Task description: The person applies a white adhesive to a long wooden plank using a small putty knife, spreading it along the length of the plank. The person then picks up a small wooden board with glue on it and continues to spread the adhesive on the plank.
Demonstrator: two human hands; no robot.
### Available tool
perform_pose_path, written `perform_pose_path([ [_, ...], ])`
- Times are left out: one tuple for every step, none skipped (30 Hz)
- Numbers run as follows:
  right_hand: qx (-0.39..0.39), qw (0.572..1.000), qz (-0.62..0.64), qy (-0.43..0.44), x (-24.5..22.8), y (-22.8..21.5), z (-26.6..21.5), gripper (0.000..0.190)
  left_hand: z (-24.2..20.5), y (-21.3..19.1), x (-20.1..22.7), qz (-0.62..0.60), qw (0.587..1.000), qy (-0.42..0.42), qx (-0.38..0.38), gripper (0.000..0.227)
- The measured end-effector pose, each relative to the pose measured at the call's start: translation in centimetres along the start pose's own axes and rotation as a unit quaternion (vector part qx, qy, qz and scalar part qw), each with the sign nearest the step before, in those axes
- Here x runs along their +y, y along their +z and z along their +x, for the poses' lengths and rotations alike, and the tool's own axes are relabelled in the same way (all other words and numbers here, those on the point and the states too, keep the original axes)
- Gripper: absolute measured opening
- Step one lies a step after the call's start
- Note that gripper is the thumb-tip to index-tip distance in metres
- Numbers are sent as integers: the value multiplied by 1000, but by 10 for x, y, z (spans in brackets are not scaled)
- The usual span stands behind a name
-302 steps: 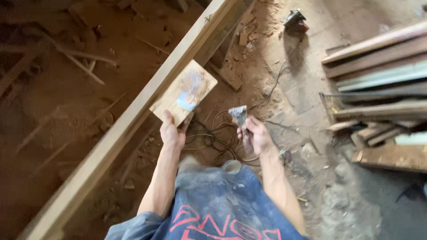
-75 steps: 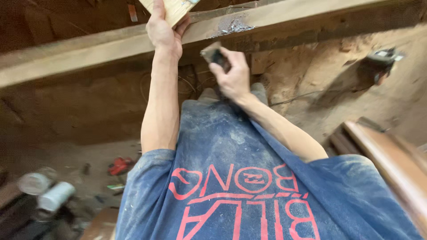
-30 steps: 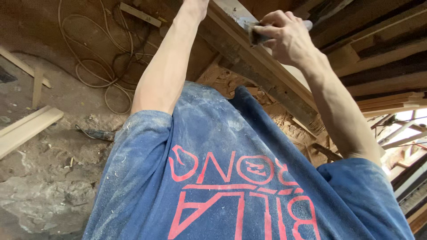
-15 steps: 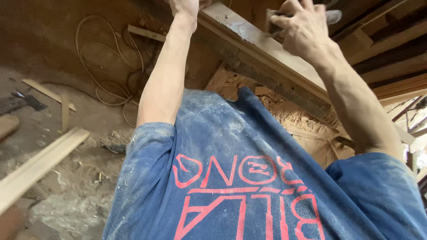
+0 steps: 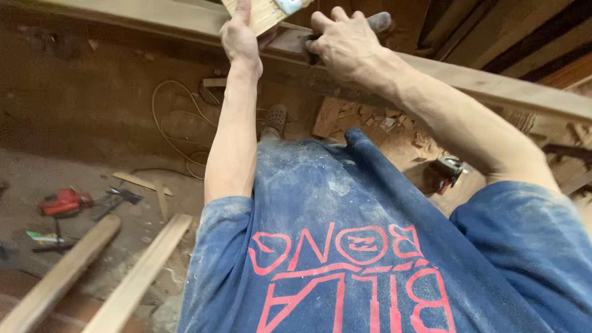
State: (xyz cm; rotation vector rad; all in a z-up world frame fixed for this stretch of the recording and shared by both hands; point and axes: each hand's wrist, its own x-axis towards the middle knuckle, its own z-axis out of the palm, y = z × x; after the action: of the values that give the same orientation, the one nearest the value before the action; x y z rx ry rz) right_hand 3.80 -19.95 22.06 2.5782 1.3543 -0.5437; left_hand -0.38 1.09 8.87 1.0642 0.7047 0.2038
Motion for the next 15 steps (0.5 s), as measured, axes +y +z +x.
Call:
perform_pose_path([
  [-20,1000,-7,17,5,-2,-4,45,-3,2,4,-14,1000,-12,3,58],
  [-39,999,-14,34,12,-3,-9,43,-5,3,9,-4,1000,-6,-10,60],
  [-45,997,-27,51,18,-2,-16,41,-6,3,12,7,1000,0,-22,62],
  [-51,996,-41,67,27,0,-25,39,-6,3,13,17,999,6,-33,64],
  [-58,993,-54,83,36,4,-34,37,-5,3,14,18,999,2,-31,65],
  [-37,993,-57,94,46,7,-46,40,-5,1,15,21,999,-1,-27,65],
  [-17,992,-61,106,56,9,-59,44,-5,0,18,23,999,-4,-24,65],
  [-6,991,-48,127,64,14,-76,47,-5,2,21,32,999,-10,-24,66],
  [5,988,-36,148,69,18,-94,50,-7,2,24,40,999,-16,-23,67],
  [16,985,-25,171,71,23,-105,53,-4,2,27,48,998,-21,-24,67],
  [43,979,26,196,65,30,-113,52,-2,3,30,31,999,-30,-31,66],
  [73,970,78,220,54,39,-123,51,0,4,33,16,998,-37,-38,64],
  [103,956,128,243,39,47,-132,50,2,6,36,0,998,-45,-44,63],
  [164,918,237,272,15,57,-136,50,5,8,40,0,998,-46,-51,62],
  [224,864,340,297,-13,68,-134,51,8,10,42,-1,997,-48,-58,62],
])
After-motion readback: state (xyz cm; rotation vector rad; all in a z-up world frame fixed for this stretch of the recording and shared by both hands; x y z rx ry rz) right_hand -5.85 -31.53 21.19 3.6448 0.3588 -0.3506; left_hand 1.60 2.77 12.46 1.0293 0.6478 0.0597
